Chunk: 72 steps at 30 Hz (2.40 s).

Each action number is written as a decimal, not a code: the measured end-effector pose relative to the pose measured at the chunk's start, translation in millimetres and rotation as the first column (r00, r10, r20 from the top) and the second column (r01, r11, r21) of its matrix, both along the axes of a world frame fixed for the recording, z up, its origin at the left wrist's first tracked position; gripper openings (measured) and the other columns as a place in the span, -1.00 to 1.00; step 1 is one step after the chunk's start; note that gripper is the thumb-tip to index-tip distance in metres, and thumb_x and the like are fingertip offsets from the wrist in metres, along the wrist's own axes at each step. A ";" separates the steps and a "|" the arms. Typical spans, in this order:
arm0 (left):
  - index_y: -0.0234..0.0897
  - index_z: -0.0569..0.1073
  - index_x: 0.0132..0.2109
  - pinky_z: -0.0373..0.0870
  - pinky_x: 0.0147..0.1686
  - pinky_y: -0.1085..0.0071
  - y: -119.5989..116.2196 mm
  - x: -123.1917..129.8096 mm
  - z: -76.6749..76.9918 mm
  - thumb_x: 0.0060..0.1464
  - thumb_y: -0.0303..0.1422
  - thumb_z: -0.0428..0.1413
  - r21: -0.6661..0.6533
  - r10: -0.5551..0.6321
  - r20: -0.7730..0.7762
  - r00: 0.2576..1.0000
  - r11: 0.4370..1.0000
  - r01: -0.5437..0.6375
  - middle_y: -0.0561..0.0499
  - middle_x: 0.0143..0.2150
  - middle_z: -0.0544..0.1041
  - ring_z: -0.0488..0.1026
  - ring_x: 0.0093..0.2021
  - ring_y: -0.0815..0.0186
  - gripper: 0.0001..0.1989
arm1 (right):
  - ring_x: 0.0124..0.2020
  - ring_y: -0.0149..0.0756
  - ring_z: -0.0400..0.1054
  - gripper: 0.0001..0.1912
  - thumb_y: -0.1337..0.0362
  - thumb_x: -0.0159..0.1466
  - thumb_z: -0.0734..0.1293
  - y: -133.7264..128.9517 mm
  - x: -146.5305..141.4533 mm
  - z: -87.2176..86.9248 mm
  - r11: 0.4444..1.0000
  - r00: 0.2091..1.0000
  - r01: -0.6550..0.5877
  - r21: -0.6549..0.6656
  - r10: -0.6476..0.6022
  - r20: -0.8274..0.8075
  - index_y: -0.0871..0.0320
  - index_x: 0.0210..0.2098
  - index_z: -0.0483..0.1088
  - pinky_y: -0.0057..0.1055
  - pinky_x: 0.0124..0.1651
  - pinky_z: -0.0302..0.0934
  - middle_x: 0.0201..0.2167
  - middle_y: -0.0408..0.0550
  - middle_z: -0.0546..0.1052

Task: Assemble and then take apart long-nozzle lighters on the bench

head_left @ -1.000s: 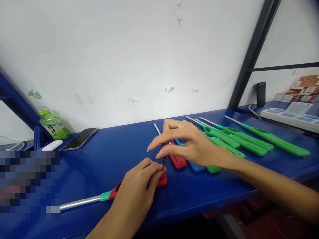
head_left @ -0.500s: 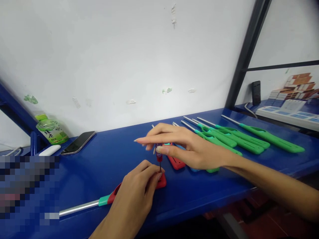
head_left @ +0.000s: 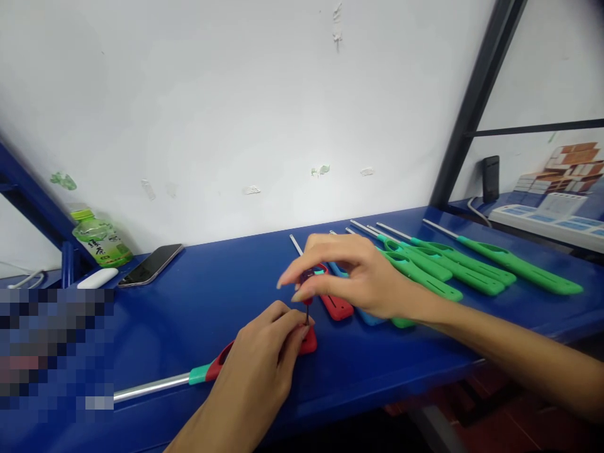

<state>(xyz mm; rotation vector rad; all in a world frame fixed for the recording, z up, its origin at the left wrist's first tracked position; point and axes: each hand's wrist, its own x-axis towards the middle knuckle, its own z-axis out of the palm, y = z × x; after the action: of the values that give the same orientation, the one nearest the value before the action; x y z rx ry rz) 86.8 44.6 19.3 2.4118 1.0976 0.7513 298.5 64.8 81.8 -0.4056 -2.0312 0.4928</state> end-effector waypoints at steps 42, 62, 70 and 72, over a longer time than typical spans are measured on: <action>-0.18 0.59 -0.23 0.22 -0.31 0.32 -4.9 2.1 7.5 0.26 -0.28 0.18 -0.051 0.089 -0.146 0.985 0.994 -0.097 0.02 -0.27 0.45 0.37 -0.33 0.25 -0.87 | -0.22 -0.36 0.58 -0.71 0.51 0.42 0.36 -0.5 1.0 1.5 0.996 0.998 0.026 -0.082 -0.022 0.052 0.16 0.05 0.62 -0.37 -0.09 0.45 -0.23 -0.13 0.71; -0.13 0.61 -0.06 0.28 -0.29 0.31 -4.9 1.8 6.0 0.29 -0.32 0.19 -0.030 0.088 -0.166 0.982 0.995 -0.094 0.03 -0.25 0.47 0.43 -0.31 0.22 -0.87 | -0.12 -0.32 0.57 -0.85 0.32 0.49 0.35 19.5 4.4 -14.2 0.908 0.906 0.380 0.180 -0.404 0.127 0.17 -0.07 0.59 -0.41 -0.06 0.44 -0.12 -0.05 0.69; -0.16 0.56 -0.02 0.41 -0.10 0.21 -7.7 0.0 9.3 0.30 -0.39 0.14 -0.051 0.022 -0.166 0.986 0.998 -0.031 -0.02 -0.10 0.49 0.50 -0.15 0.18 -0.84 | 0.21 -0.05 0.50 -0.60 0.42 0.49 0.23 30.2 6.2 -40.1 0.919 0.726 0.312 0.243 -0.395 0.563 0.15 0.25 0.49 -0.13 0.19 0.40 0.32 0.15 0.49; -0.16 0.56 0.02 0.44 -0.08 0.20 -7.3 -1.0 8.6 0.30 -0.40 0.11 -0.037 -0.008 -0.158 0.987 0.999 0.002 -0.03 -0.08 0.48 0.49 -0.13 0.17 -0.80 | 0.18 -0.04 0.50 -0.57 0.46 0.48 0.19 29.9 8.5 -33.8 0.897 0.700 0.359 0.259 -0.443 0.561 0.14 0.24 0.48 -0.08 0.18 0.37 0.29 0.14 0.51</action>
<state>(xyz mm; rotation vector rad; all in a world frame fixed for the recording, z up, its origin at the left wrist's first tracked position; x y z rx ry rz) 85.8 37.3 27.9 2.4768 1.1539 0.5413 307.0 94.7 48.0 -1.0120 -2.4700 -0.0743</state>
